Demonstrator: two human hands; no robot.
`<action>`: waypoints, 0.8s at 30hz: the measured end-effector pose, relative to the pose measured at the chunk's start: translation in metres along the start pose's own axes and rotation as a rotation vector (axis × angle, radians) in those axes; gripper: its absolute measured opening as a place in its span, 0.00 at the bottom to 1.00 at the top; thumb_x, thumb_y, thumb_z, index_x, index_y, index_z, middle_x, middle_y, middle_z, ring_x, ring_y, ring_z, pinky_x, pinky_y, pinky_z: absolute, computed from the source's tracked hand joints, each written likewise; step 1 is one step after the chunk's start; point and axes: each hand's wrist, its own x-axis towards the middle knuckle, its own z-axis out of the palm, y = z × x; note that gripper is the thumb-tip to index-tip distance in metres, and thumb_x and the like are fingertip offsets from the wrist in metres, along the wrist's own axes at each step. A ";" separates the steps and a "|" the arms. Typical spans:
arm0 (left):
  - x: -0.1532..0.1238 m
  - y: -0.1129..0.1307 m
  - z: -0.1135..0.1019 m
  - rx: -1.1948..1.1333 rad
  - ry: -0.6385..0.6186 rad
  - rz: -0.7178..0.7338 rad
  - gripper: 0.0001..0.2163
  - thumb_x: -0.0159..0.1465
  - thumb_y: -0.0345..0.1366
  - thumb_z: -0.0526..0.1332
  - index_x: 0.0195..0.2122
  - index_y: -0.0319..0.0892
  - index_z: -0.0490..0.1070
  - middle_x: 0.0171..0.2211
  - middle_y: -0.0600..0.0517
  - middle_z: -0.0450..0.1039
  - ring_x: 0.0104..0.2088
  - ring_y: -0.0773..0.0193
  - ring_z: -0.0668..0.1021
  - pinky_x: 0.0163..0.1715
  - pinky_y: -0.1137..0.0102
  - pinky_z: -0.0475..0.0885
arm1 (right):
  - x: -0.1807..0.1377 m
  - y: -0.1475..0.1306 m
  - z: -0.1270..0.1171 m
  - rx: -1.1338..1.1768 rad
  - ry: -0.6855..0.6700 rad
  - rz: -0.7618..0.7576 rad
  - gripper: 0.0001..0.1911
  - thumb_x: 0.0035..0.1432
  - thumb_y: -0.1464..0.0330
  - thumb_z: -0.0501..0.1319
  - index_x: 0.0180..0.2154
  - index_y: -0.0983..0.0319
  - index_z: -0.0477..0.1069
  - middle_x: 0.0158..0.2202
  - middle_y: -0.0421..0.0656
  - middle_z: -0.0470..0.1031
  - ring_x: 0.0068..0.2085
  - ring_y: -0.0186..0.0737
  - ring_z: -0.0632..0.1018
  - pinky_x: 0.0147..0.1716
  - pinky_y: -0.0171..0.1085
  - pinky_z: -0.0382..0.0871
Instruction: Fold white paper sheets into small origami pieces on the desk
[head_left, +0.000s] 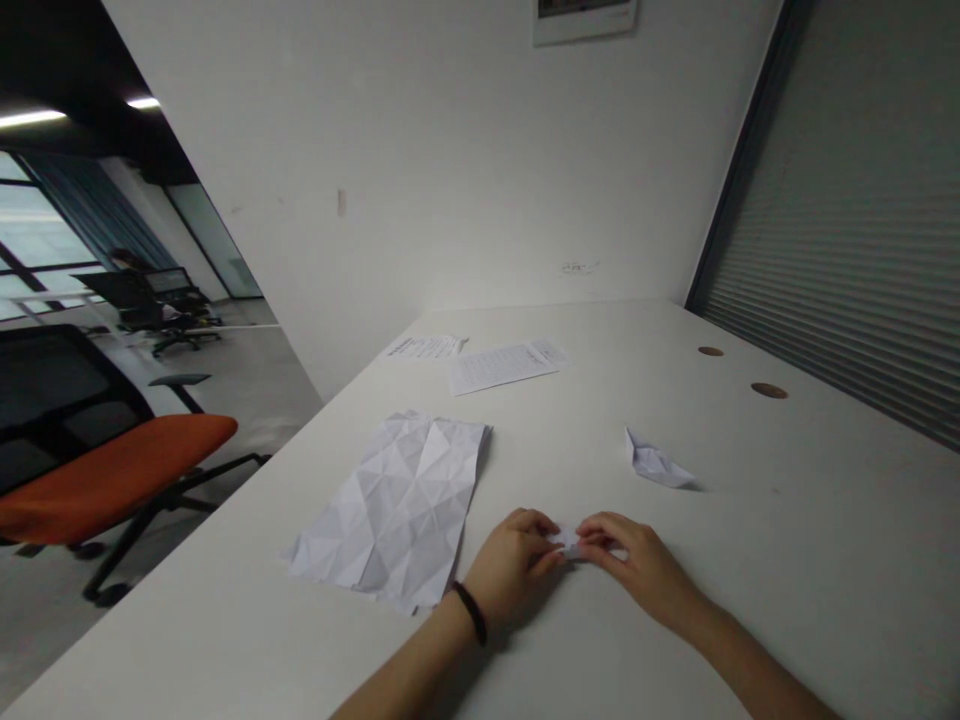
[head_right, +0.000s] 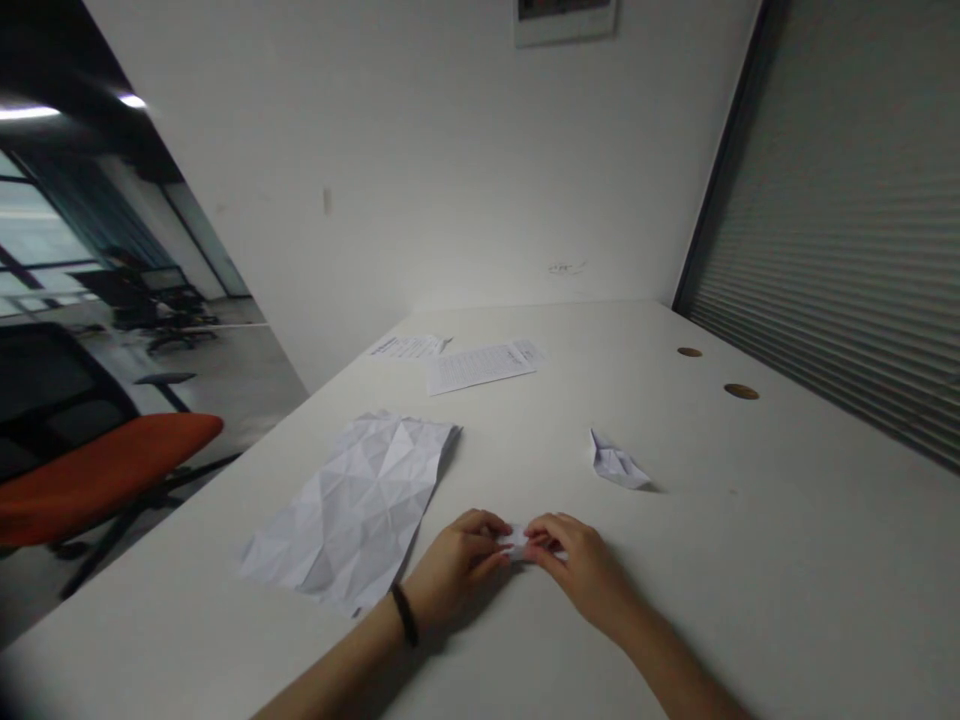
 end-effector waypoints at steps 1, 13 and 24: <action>0.001 -0.001 0.003 -0.034 0.021 -0.050 0.09 0.60 0.32 0.57 0.28 0.41 0.77 0.36 0.47 0.73 0.37 0.60 0.74 0.38 0.69 0.68 | 0.001 0.001 0.001 0.014 0.020 0.027 0.04 0.54 0.67 0.58 0.31 0.60 0.70 0.29 0.40 0.73 0.31 0.37 0.74 0.31 0.34 0.68; 0.008 -0.011 0.023 -0.326 0.145 -0.314 0.14 0.49 0.24 0.60 0.38 0.40 0.72 0.35 0.48 0.74 0.33 0.62 0.75 0.33 0.70 0.70 | 0.009 0.007 0.017 -0.034 0.100 0.066 0.04 0.49 0.73 0.59 0.23 0.61 0.67 0.30 0.40 0.66 0.29 0.34 0.71 0.28 0.33 0.67; 0.003 -0.005 0.016 -0.310 0.111 -0.247 0.16 0.49 0.23 0.60 0.39 0.41 0.71 0.34 0.50 0.73 0.32 0.64 0.73 0.34 0.71 0.68 | 0.005 0.003 0.012 -0.135 -0.001 0.089 0.02 0.48 0.71 0.61 0.29 0.61 0.71 0.30 0.42 0.72 0.33 0.39 0.72 0.33 0.36 0.65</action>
